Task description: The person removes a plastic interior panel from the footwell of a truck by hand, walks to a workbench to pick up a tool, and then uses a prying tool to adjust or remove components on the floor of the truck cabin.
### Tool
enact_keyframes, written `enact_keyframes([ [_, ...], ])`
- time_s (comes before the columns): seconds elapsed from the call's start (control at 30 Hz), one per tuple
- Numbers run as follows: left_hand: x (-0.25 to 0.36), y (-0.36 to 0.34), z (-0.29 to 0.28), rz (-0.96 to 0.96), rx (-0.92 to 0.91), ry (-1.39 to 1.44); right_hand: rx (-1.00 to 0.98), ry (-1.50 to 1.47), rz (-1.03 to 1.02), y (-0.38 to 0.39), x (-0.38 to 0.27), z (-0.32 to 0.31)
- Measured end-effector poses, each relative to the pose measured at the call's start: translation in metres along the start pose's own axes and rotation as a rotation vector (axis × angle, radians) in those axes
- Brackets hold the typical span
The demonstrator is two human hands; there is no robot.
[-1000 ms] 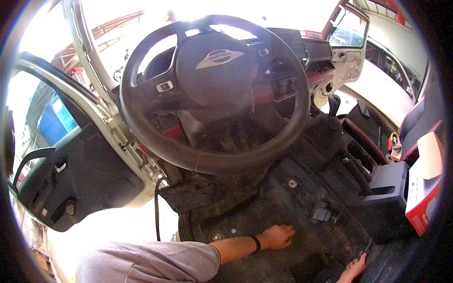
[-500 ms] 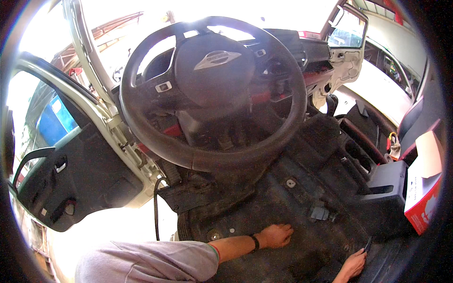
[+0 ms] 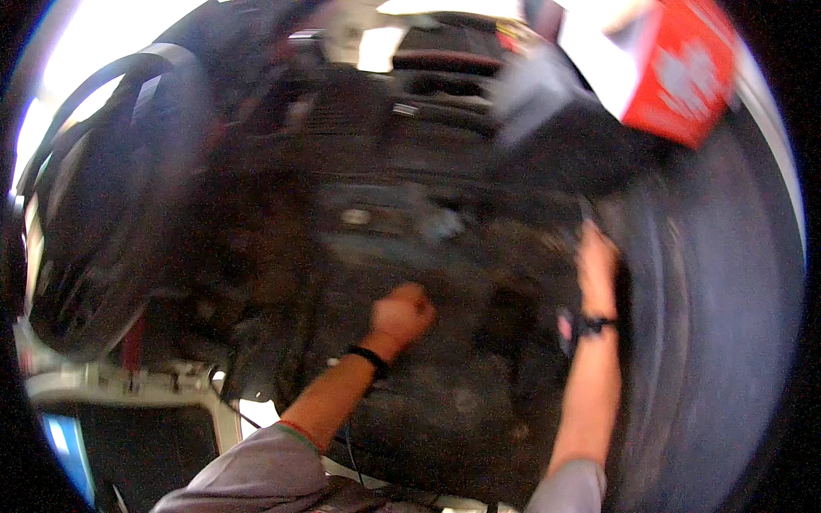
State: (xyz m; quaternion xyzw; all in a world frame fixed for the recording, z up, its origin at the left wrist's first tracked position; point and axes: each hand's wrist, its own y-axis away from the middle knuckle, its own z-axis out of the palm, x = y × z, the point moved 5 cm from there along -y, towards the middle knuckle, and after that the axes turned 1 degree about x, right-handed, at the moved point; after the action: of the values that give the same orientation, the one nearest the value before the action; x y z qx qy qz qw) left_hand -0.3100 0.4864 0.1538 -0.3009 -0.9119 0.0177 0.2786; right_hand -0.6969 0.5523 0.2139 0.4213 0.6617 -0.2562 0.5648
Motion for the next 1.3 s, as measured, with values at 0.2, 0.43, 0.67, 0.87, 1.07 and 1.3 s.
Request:
enact_keyframes([
  [0.2,0.044,-0.008,0.002,0.139,0.076,-0.118,-0.077,-0.264,0.241,-0.004,0.010,-0.033],
  [0.43,0.031,-0.002,0.005,0.090,0.045,-0.112,0.090,-0.213,0.147,0.065,0.001,-0.029],
  [0.67,0.029,-0.003,0.001,0.174,0.063,-0.147,0.082,-0.529,0.127,0.205,-0.045,-0.017],
  [0.87,0.019,0.006,0.007,0.266,0.165,0.050,-0.092,-0.393,0.078,0.362,-0.018,-0.048],
  [1.07,0.011,0.065,-0.016,0.253,-0.009,0.521,-0.147,-0.336,0.256,0.461,0.044,-0.103],
  [1.3,0.017,0.242,-0.107,-0.577,-0.284,1.270,-0.445,-0.227,0.158,0.515,0.050,-0.086],
])
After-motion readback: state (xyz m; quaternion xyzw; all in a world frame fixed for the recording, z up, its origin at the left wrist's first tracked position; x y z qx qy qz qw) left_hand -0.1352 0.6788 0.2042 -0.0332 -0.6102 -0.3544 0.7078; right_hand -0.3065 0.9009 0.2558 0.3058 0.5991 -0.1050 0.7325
